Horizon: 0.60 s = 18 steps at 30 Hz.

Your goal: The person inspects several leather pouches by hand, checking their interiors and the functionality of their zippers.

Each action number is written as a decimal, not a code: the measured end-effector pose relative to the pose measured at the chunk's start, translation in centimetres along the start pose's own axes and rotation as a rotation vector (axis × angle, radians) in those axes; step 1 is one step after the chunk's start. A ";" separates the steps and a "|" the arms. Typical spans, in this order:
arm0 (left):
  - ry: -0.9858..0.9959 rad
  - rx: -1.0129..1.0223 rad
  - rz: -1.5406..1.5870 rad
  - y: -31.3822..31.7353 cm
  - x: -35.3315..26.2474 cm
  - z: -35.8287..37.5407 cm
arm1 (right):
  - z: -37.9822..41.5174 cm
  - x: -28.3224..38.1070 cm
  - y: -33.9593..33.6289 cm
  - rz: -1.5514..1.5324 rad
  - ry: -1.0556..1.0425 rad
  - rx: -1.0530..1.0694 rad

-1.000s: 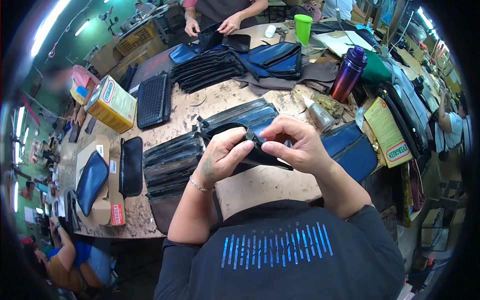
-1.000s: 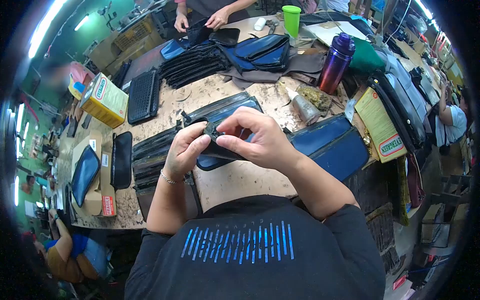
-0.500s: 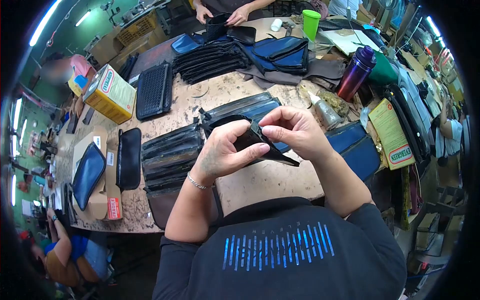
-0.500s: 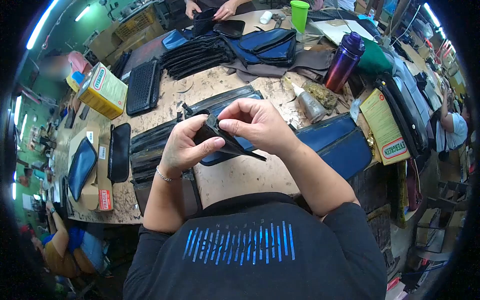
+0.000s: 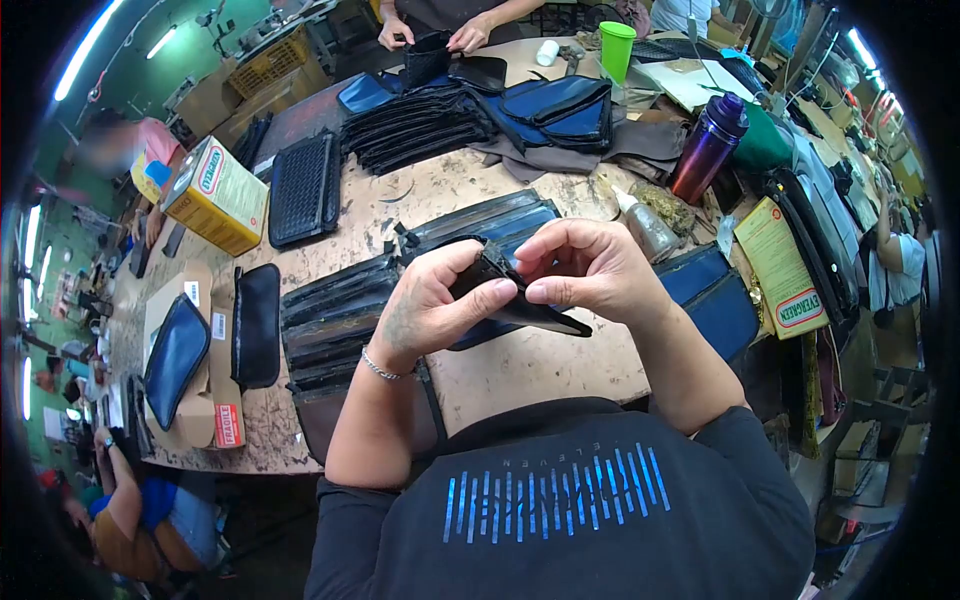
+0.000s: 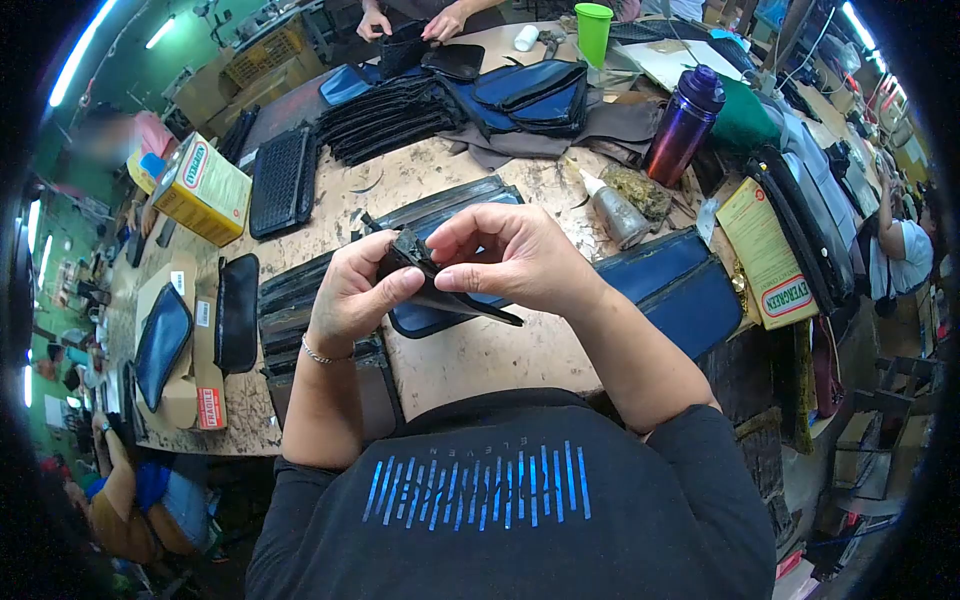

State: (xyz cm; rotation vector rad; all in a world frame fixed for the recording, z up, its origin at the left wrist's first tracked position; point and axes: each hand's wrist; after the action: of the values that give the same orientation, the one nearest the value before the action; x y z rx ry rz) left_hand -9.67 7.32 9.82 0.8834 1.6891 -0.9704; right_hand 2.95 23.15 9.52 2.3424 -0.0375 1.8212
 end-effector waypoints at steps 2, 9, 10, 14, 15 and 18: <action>0.014 -0.004 0.016 -0.1 0.4 0.1 | -0.1 -0.1 0.1 -0.059 0.032 -0.003; -0.015 -0.100 -0.027 0.3 0.3 0.2 | -0.1 -1.4 0.5 -0.283 0.127 -0.008; -0.008 -0.095 0.008 0.3 0.4 0.2 | -0.1 -1.6 0.5 -0.303 0.133 -0.024; 0.007 -0.038 0.069 0.2 1.2 0.1 | 0.2 -1.6 0.3 -0.328 0.113 -0.024; 0.007 -0.035 0.069 0.2 0.9 0.1 | 0.2 -1.5 0.3 -0.290 0.099 -0.029; -0.041 -0.010 0.120 0.3 0.4 0.0 | 0.5 -0.8 0.6 -0.057 0.009 -0.083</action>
State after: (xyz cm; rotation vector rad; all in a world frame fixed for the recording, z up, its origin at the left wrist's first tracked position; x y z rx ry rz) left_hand -9.48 7.50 9.40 0.9417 1.5862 -0.8925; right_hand 3.16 22.38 8.69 2.2554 -0.0435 1.7689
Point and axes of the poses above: each hand's wrist, its own z-axis away from the middle knuckle, its own y-axis out of the palm, x = y × z, and after that the axes turned 1 degree about z, right-handed
